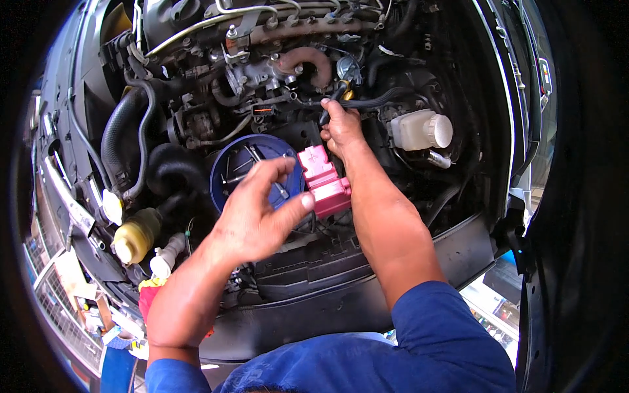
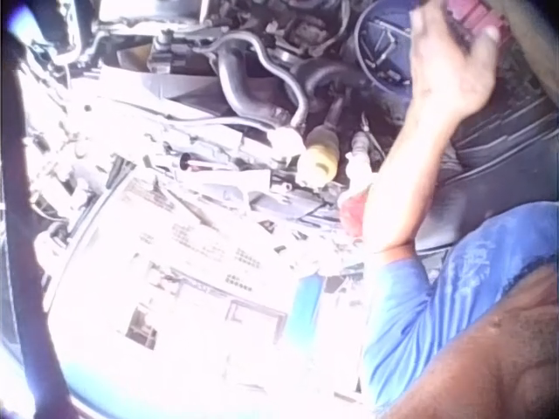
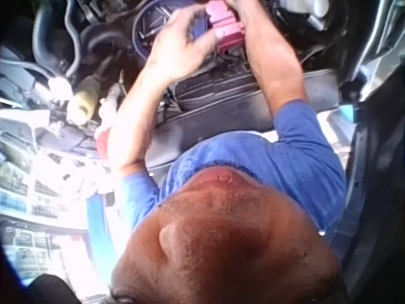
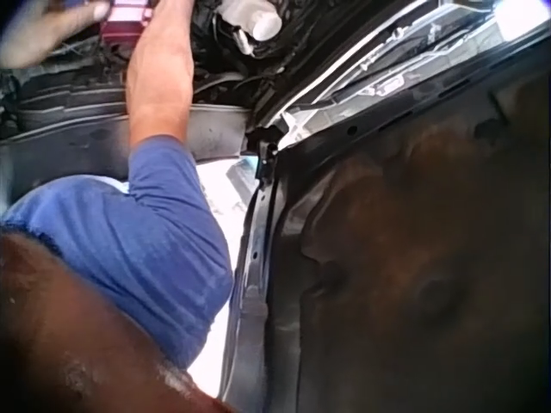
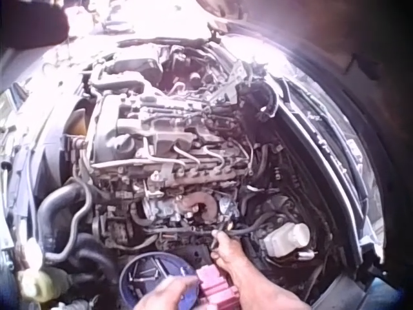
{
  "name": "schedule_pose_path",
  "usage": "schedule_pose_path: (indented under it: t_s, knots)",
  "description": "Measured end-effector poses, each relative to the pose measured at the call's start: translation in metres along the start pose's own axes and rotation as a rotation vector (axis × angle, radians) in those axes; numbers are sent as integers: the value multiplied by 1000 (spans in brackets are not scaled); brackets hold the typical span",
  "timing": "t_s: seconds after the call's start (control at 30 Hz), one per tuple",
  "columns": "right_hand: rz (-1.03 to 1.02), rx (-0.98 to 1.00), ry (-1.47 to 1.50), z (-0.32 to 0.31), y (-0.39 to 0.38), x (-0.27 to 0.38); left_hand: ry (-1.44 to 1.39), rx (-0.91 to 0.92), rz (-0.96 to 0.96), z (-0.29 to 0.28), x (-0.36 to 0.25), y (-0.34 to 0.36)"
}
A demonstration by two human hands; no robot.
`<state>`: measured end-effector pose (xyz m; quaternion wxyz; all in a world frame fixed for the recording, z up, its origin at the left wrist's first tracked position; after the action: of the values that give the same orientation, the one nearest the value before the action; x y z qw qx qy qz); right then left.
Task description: Repairing and maintaining engine components using hand tools in an auto repair shop.
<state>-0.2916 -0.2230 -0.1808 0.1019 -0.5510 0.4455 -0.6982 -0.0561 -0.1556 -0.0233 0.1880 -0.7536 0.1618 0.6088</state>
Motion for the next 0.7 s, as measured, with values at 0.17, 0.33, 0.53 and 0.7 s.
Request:
schedule_pose_path:
  t_s: [0.17,0.33,0.53,0.7]
  knots:
    - [-125,-154,-280,0,3,4,-102,10,-36,5,7,-23]
    - [-197,-191,-307,3,-1,9,-42,-117,-16,6,29,-20]
    - [-33,-22,-76,8,-4,5,0,-115,33,8,27,-23]
    - [14,-64,-89,12,-7,4,42,-96,22,10,29,-21]
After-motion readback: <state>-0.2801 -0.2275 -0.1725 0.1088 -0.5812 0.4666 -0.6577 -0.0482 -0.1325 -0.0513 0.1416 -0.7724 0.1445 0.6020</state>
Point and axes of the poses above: each hand's wrist, its own y-axis towards the middle knuckle, its own z-axis out of the palm, x = y × z, the point moved 6 cm from there along y, towards the middle knuckle, and after that the axes turned 7 degrees about z, right-handed, at the moved point
